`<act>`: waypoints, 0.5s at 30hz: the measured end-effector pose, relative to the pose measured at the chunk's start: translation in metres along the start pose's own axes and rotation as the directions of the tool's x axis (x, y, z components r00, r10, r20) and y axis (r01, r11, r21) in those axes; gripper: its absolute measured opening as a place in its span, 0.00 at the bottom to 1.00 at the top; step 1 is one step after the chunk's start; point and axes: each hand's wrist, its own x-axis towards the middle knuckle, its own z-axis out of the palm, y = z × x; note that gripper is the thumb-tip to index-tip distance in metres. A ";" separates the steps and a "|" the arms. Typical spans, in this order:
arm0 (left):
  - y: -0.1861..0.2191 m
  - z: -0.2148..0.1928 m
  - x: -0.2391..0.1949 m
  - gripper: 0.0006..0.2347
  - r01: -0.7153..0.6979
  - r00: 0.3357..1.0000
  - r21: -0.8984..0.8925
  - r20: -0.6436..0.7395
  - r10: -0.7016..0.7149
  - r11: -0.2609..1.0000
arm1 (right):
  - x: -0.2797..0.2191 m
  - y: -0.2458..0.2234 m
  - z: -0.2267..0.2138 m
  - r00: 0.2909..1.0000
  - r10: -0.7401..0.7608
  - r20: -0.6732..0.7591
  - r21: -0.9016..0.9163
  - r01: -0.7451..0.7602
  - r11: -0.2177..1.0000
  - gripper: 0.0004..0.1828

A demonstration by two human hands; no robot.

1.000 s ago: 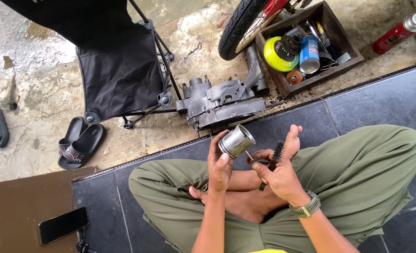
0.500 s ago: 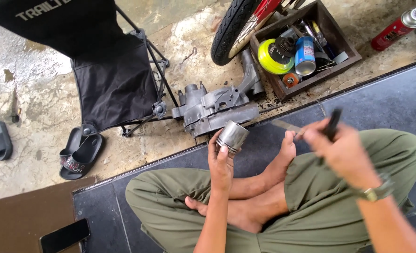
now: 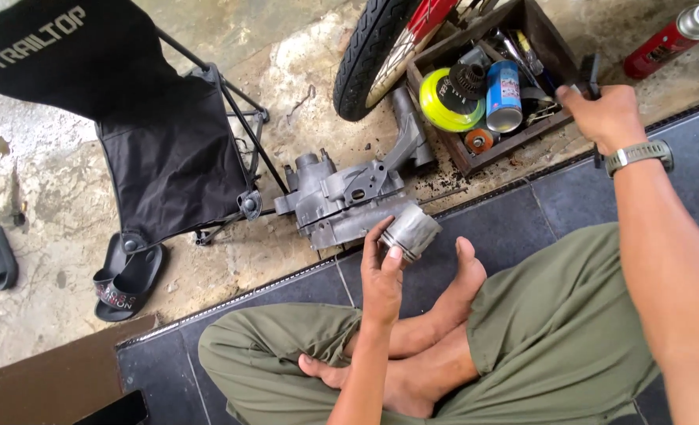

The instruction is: Cleaning carbon buildup from the ring grooves of a motorcycle piston using a specialized scraping tool.

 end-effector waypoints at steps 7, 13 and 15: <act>-0.006 0.003 0.000 0.23 0.023 1.000 -0.032 0.015 -0.023 0.999 | -0.062 -0.019 -0.003 0.988 -0.152 0.006 0.109 0.151 0.983 0.12; -0.025 0.007 -0.001 0.25 -0.028 0.999 -0.059 0.031 0.030 0.998 | -0.183 -0.018 0.030 0.708 -0.706 -0.007 0.389 0.653 0.650 0.09; -0.027 0.006 -0.002 0.26 -0.038 0.999 -0.082 0.001 0.039 0.996 | -0.215 -0.024 0.038 0.674 -0.735 0.072 0.479 0.623 0.619 0.06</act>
